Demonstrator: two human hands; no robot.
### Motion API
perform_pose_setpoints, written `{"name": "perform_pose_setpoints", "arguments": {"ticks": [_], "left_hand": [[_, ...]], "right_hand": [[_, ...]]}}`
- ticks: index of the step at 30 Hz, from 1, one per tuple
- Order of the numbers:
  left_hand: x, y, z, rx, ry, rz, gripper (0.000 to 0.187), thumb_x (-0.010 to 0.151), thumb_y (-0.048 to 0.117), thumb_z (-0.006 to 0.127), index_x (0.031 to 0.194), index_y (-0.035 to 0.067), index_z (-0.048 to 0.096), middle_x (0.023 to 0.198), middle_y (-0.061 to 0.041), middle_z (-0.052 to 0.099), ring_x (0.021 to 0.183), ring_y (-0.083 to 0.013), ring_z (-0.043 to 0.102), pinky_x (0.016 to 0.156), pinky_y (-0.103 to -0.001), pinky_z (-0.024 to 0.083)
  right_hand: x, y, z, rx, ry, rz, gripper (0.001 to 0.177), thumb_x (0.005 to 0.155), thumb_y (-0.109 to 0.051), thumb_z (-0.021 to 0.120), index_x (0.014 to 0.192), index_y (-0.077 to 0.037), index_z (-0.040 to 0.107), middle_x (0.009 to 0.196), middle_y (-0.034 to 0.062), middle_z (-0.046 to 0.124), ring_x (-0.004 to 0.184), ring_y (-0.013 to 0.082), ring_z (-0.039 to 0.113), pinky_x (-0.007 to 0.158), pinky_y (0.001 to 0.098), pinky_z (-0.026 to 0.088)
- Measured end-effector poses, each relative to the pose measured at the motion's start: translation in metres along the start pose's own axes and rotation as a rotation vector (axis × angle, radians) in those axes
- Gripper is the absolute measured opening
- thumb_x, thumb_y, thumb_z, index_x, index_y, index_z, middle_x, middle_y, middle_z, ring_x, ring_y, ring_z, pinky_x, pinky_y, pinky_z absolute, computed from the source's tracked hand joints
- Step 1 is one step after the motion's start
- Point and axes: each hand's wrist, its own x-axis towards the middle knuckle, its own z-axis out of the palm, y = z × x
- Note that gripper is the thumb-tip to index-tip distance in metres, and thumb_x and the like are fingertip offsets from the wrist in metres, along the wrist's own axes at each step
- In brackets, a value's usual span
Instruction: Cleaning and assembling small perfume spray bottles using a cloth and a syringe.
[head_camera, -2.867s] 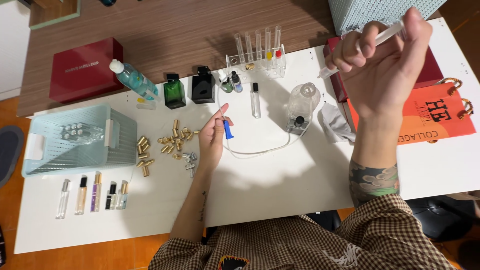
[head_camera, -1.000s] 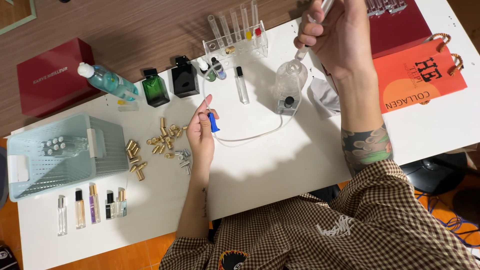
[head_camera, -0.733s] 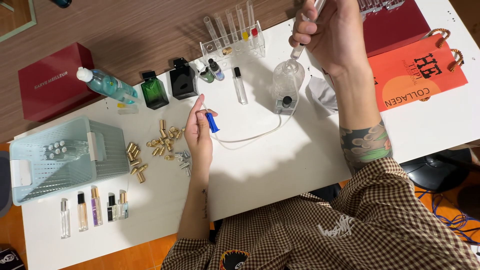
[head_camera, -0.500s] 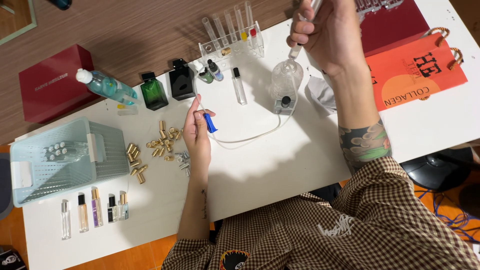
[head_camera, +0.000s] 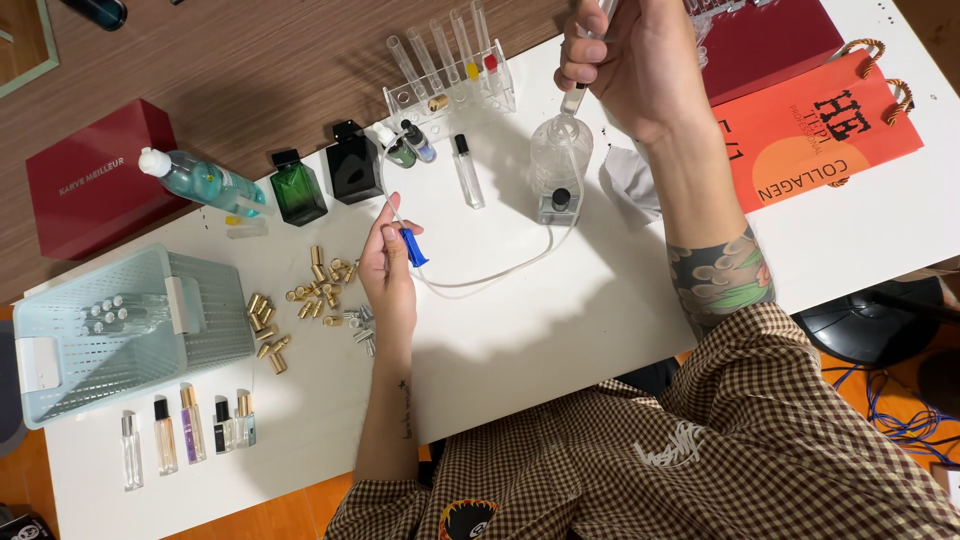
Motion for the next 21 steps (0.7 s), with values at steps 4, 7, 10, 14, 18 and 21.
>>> {"name": "perform_pose_setpoints", "arguments": {"ticks": [4, 7, 10, 14, 18, 21], "left_hand": [[0.001, -0.001, 0.001, 0.001, 0.020, 0.005, 0.050, 0.115, 0.031, 0.044, 0.155, 0.002, 0.048, 0.099, 0.000, 0.065, 0.080, 0.0002, 0.043, 0.074, -0.016, 0.036], [0.001, 0.000, 0.001, -0.013, 0.046, 0.002, 0.053, 0.112, 0.030, 0.046, 0.158, 0.004, 0.039, 0.098, 0.000, 0.067, 0.071, 0.0013, 0.039, 0.066, -0.015, 0.034], [0.001, -0.005, -0.001, -0.019, 0.032, 0.028, 0.053, 0.115, 0.030, 0.046, 0.160, 0.003, 0.038, 0.100, -0.001, 0.067, 0.075, 0.0014, 0.042, 0.070, -0.015, 0.036], [0.001, -0.002, 0.000, -0.034, 0.025, 0.028, 0.053, 0.114, 0.030, 0.046, 0.160, 0.003, 0.038, 0.100, -0.001, 0.067, 0.076, 0.0014, 0.045, 0.069, -0.016, 0.037], [0.001, -0.007, -0.002, -0.024, 0.029, 0.027, 0.052, 0.114, 0.028, 0.047, 0.159, 0.004, 0.039, 0.100, -0.001, 0.067, 0.074, 0.0014, 0.043, 0.069, -0.016, 0.036], [0.000, -0.011, 0.000, -0.053, 0.010, 0.067, 0.052, 0.116, 0.025, 0.047, 0.161, 0.004, 0.034, 0.101, -0.002, 0.067, 0.085, -0.0019, 0.050, 0.078, -0.018, 0.039]], "right_hand": [[-0.001, -0.002, 0.003, 0.002, 0.018, 0.003, 0.046, 0.115, -0.043, 0.036, 0.083, -0.011, 0.042, 0.070, 0.0015, 0.039, 0.065, 0.0150, 0.038, 0.068, 0.0327, 0.039], [0.000, -0.003, 0.005, -0.004, 0.019, 0.001, 0.046, 0.117, -0.043, 0.039, 0.083, -0.011, 0.042, 0.070, 0.0016, 0.040, 0.066, 0.0152, 0.039, 0.068, 0.0326, 0.039], [0.000, 0.000, 0.000, 0.008, 0.022, 0.007, 0.045, 0.117, -0.042, 0.040, 0.084, -0.011, 0.042, 0.071, 0.0017, 0.041, 0.067, 0.0155, 0.040, 0.068, 0.0323, 0.039], [0.000, 0.000, 0.002, 0.011, 0.038, 0.011, 0.043, 0.118, -0.041, 0.041, 0.085, -0.012, 0.042, 0.071, 0.0018, 0.041, 0.067, 0.0156, 0.041, 0.070, 0.0327, 0.041], [0.000, -0.002, 0.011, 0.016, 0.033, 0.011, 0.042, 0.119, -0.039, 0.042, 0.088, -0.011, 0.044, 0.073, 0.0014, 0.042, 0.068, 0.0143, 0.041, 0.070, 0.0322, 0.041], [-0.007, -0.010, 0.014, 0.052, -0.007, -0.004, 0.038, 0.118, -0.038, 0.042, 0.096, -0.007, 0.049, 0.076, 0.0021, 0.044, 0.070, 0.0137, 0.043, 0.072, 0.0315, 0.042]]}}
